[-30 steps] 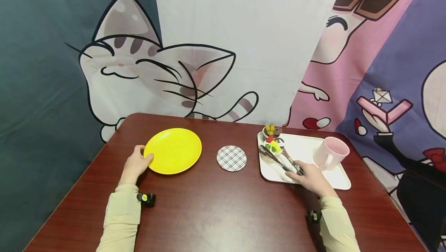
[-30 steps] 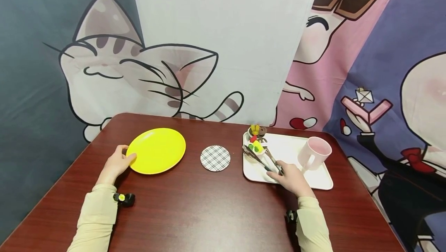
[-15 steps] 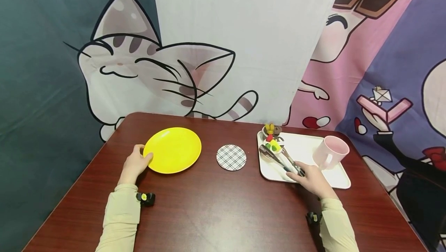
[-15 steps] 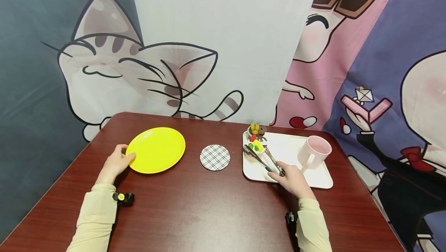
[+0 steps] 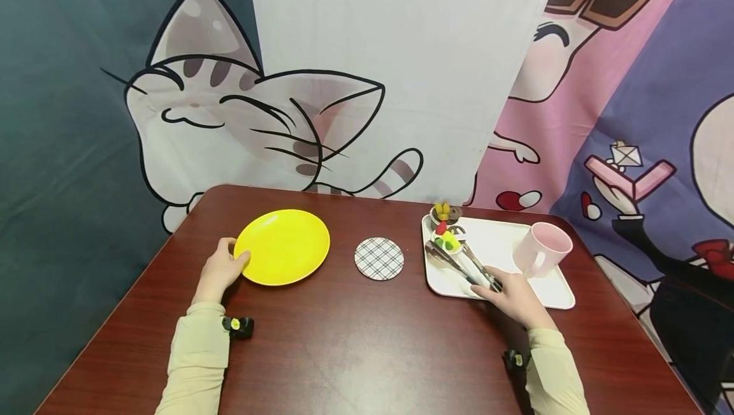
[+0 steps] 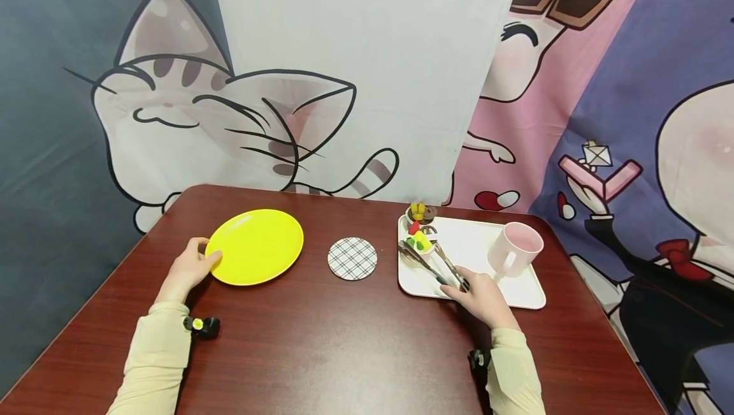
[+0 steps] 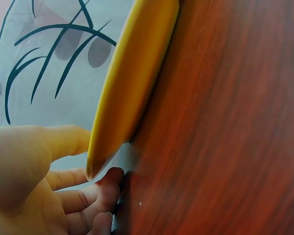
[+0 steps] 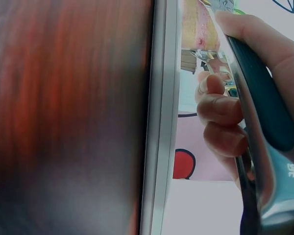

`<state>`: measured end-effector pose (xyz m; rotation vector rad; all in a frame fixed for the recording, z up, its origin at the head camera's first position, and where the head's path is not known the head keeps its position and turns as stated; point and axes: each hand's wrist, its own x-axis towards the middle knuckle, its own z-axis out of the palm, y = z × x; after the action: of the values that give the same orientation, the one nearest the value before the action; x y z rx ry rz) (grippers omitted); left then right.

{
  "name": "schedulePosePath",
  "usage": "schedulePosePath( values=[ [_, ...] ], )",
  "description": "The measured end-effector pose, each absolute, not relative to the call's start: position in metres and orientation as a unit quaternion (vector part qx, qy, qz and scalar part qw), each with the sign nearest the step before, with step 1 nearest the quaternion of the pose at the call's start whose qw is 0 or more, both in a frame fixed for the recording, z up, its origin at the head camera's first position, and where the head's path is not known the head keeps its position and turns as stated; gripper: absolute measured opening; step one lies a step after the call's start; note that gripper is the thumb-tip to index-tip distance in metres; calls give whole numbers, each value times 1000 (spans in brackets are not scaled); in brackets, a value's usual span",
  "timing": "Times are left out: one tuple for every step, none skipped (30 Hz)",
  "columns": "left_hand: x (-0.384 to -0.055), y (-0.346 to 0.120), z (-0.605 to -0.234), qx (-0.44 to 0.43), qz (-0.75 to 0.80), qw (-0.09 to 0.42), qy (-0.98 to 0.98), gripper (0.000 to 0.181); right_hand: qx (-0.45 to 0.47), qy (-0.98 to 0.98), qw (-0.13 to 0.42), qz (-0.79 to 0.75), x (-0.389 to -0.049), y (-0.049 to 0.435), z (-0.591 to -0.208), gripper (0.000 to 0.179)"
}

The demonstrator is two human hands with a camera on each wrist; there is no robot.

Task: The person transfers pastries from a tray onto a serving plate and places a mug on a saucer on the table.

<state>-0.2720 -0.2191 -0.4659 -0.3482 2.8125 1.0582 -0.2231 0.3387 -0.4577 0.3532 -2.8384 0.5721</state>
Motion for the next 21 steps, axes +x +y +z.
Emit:
schedulePosePath(
  values=[
    [-272, -219, -466, -116, 350, 59, 928, 61, 120, -967, 114, 196, -223, 339, -458, 49],
    [-272, -219, -466, -117, 350, 60, 928, 61, 119, -966, 115, 197, -223, 339, -458, 49],
    [-272, -219, -467, -118, 350, 61, 927, 61, 119, -966, 117, 198, -222, 339, -458, 48],
    [-272, -219, -467, -119, 350, 62, 927, 61, 119, -965, 119, 199, -222, 339, -458, 48],
    [-272, -219, -467, -119, 351, 62, 927, 61, 118, -965, 121, 200, -222, 339, -459, 48],
    [-272, -219, -467, -119, 351, 62, 927, 61, 118, -964, 123, 202, -222, 339, -459, 48],
    [-272, -219, -466, -119, 351, 62, 927, 61, 118, -964, 125, 204, -221, 339, -459, 48],
    [-272, -219, -466, -119, 351, 62, 927, 61, 117, -963, 127, 205, -221, 339, -459, 48],
    [-272, -219, -466, -119, 352, 62, 926, 61, 116, -963, 128, 207, -221, 339, -459, 48],
    [-272, -219, -466, -119, 351, 61, 927, 61, 114, -963, 128, 209, -221, 339, -459, 49],
    [-272, -219, -466, -118, 352, 62, 927, 61, 112, -963, 128, 211, -221, 339, -459, 49],
    [-272, -219, -466, -117, 352, 62, 927, 61, 112, -962, 129, 211, -220, 339, -459, 49],
    [-273, -219, -466, -117, 352, 62, 927, 61, 112, -962, 129, 213, -220, 339, -459, 48],
    [-273, -219, -466, -116, 352, 62, 927, 61, 111, -962, 130, 212, -220, 338, -458, 48],
    [-273, -219, -466, -115, 352, 61, 927, 61, 111, -962, 129, 213, -220, 338, -458, 49],
    [-273, -219, -466, -115, 352, 61, 927, 61, 111, -962, 129, 212, -220, 337, -457, 49],
    [-273, -220, -466, -115, 353, 62, 927, 61, 113, -962, 130, 211, -220, 336, -456, 49],
    [-273, -220, -466, -114, 353, 61, 927, 61, 114, -962, 129, 211, -221, 335, -454, 49],
    [-273, -220, -466, -114, 354, 62, 926, 60, 114, -962, 127, 212, -221, 334, -453, 50],
    [-272, -220, -466, -114, 354, 62, 926, 59, 112, -963, 125, 213, -222, 332, -452, 50],
    [-272, -220, -466, -113, 353, 61, 927, 58, 111, -963, 122, 214, -222, 331, -451, 51]
  ],
)
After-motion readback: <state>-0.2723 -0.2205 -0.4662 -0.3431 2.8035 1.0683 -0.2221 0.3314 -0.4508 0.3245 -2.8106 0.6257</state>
